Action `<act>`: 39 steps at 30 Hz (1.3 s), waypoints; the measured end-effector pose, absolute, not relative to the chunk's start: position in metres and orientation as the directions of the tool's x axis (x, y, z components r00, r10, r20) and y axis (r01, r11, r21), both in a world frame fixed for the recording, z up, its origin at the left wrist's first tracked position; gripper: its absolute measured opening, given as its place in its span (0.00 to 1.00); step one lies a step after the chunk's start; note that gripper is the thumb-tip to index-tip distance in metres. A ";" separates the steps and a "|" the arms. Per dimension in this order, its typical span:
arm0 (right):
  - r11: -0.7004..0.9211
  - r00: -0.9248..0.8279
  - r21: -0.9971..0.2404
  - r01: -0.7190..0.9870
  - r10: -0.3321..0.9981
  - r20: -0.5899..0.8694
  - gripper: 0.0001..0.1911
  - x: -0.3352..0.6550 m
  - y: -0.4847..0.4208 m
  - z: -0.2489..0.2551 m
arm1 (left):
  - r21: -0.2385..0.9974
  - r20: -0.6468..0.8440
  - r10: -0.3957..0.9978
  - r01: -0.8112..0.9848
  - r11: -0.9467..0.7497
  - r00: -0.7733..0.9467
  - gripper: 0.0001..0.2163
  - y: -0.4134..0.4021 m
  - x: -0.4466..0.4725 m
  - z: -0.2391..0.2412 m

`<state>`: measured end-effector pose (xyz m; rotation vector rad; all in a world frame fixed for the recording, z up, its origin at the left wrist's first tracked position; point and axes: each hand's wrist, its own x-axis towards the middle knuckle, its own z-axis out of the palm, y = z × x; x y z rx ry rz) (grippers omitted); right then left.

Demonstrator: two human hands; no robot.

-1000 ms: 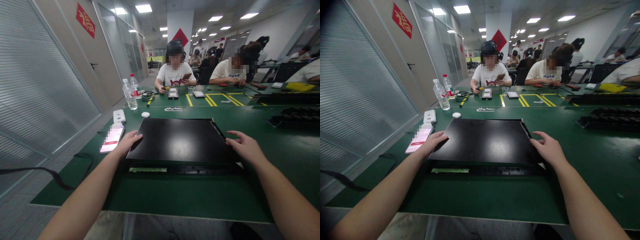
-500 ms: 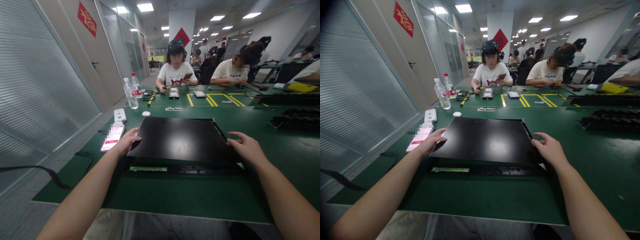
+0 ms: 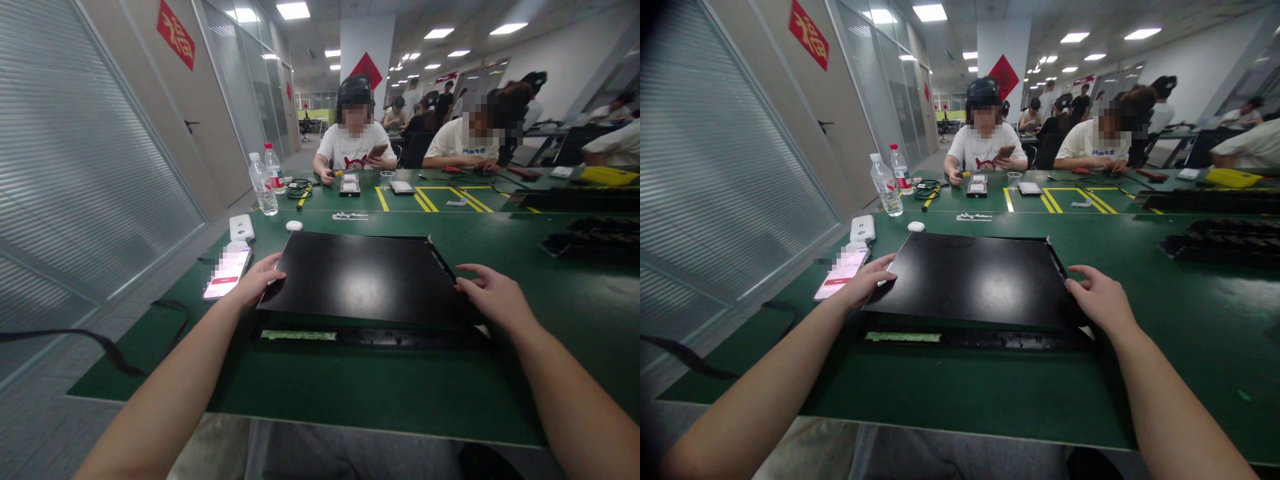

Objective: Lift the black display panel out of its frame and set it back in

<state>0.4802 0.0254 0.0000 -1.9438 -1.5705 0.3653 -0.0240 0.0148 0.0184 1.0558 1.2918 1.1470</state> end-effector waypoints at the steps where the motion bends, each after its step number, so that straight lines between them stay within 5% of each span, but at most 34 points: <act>1: -0.117 0.262 -0.597 0.794 0.951 0.162 0.26 0.479 0.025 0.001 | 0.988 -0.152 0.987 -0.032 0.151 -0.051 0.33 0.015 -0.024 0.019; 39: -0.073 0.186 -0.447 0.892 0.959 0.216 0.21 0.473 0.018 0.007 | 0.988 -0.154 0.988 -0.007 0.154 0.031 0.29 0.015 -0.029 0.014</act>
